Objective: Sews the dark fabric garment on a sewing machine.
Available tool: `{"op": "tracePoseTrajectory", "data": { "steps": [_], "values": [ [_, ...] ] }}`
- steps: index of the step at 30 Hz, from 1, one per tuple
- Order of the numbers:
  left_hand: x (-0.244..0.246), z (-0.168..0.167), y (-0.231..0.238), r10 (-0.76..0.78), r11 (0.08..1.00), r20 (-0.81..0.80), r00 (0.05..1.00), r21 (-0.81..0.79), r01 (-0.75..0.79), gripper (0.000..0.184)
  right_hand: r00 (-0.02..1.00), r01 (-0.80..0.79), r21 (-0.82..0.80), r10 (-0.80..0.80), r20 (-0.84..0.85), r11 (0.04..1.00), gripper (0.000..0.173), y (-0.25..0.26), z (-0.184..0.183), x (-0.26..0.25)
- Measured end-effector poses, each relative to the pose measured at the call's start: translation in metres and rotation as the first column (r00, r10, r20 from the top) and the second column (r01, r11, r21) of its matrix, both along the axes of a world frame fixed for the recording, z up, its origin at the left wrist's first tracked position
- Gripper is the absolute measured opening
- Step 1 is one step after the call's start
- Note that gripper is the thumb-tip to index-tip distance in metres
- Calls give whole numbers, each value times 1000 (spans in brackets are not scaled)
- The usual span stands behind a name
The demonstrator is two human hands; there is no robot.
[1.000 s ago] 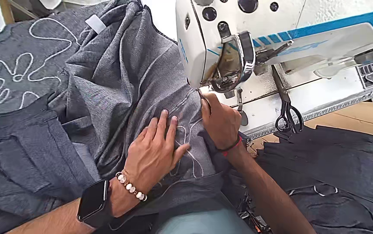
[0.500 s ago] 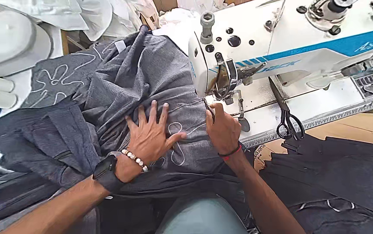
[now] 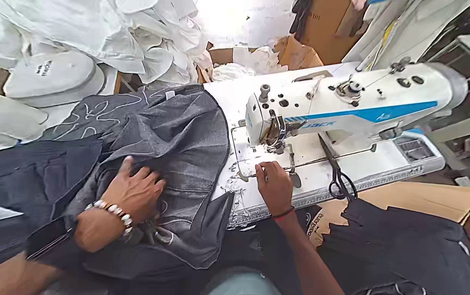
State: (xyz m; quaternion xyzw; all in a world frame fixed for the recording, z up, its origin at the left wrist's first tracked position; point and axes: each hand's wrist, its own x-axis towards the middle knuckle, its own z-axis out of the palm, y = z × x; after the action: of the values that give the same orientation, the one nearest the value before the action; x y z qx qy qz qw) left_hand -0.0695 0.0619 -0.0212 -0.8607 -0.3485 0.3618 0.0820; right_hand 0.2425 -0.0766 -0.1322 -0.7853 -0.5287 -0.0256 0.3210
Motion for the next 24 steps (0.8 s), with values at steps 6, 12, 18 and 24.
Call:
{"op": "tracePoseTrajectory", "data": {
  "steps": [6, 12, 18, 24],
  "values": [
    [112, 40, -12, -57, 984, 728, 683, -76, 163, 34, 1000, -12, 39, 13, -19, 999, 30, -3, -1, 1],
    [190, 55, -27, -127, 988, 984, -122, 137, 77, 19, 1000, 2, 46, -1, -20, 999, 27, -2, -3, 0],
    [206, 45, -26, -247, 969, 958, -149, 247, -17, 10, 1000, 8, 28, -8, -6, 1000, 28, -2, -3, 0],
    [193, 44, -9, 21, 954, 954, -301, 70, 290, 9, 1000, 8, 17, -8, -2, 1000, 28, -2, -2, 0]
  ]
}}
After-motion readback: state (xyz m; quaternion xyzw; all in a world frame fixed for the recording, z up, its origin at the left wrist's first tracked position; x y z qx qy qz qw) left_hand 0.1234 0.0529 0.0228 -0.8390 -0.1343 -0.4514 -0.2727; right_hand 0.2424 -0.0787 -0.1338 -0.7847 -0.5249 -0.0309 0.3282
